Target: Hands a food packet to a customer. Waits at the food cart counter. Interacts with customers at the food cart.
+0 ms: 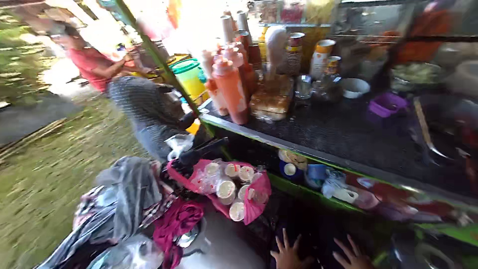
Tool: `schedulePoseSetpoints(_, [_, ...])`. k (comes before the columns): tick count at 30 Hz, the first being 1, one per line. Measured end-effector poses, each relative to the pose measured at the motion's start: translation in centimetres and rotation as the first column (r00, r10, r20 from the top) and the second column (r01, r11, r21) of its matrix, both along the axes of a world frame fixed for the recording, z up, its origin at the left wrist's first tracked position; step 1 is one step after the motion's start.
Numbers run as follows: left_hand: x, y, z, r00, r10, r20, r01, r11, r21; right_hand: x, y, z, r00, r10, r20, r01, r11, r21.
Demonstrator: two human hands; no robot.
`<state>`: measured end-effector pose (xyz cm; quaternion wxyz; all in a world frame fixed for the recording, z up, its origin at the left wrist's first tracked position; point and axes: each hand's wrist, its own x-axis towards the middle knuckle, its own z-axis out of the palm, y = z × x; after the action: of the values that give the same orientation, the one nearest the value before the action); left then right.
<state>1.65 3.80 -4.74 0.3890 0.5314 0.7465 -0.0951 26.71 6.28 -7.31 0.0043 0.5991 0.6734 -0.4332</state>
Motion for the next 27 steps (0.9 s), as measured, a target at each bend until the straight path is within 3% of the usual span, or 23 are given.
schedulePoseSetpoints(3, [0.8,3.4,-1.6,0.983,-0.135,-0.128,0.126,0.989,-0.075,1.3,0.3,-0.3,0.997,-0.082,0.003,0.082,0.989,-0.125])
schedulePoseSetpoints(6, [1.3,4.8,-2.7,0.914,-0.368,-0.171,0.356,0.930,-0.094,2.5,-1.6,0.3,0.997,-0.061,-0.041,0.056,0.992,-0.117])
schedulePoseSetpoints(12, [3.3,4.9,-4.0,0.613,-0.780,-0.128,0.751,0.625,-0.213,5.4,-6.2,5.1,0.974,-0.085,-0.212,0.054,0.988,-0.147])
schedulePoseSetpoints(15, [6.0,3.0,1.7,0.476,-0.873,-0.109,0.802,0.482,-0.352,8.4,-8.4,9.2,0.921,-0.141,-0.363,0.108,0.988,-0.108])
schedulePoseSetpoints(17, [6.0,2.6,1.6,0.434,-0.884,-0.175,0.836,0.467,-0.288,11.2,-9.6,11.5,0.900,-0.171,-0.401,0.177,0.984,-0.021])
schedulePoseSetpoints(19, [6.1,2.8,0.8,0.392,-0.893,-0.219,0.835,0.446,-0.322,14.7,-10.8,13.8,0.903,-0.265,-0.337,0.291,0.956,0.030])
schedulePoseSetpoints(23, [4.3,3.1,-2.1,0.362,-0.887,-0.287,0.848,0.442,-0.294,23.9,-14.1,15.5,0.799,-0.600,-0.046,0.598,0.782,0.177])
schedulePoseSetpoints(25, [4.7,3.4,-2.0,0.355,-0.892,-0.279,0.822,0.440,-0.361,29.1,-17.0,14.7,0.609,-0.779,0.147,0.739,0.625,0.251])
schedulePoseSetpoints(27, [4.0,3.8,-2.9,0.381,-0.885,-0.269,0.822,0.457,-0.339,33.2,-20.2,12.9,0.351,-0.902,0.252,0.871,0.413,0.266])
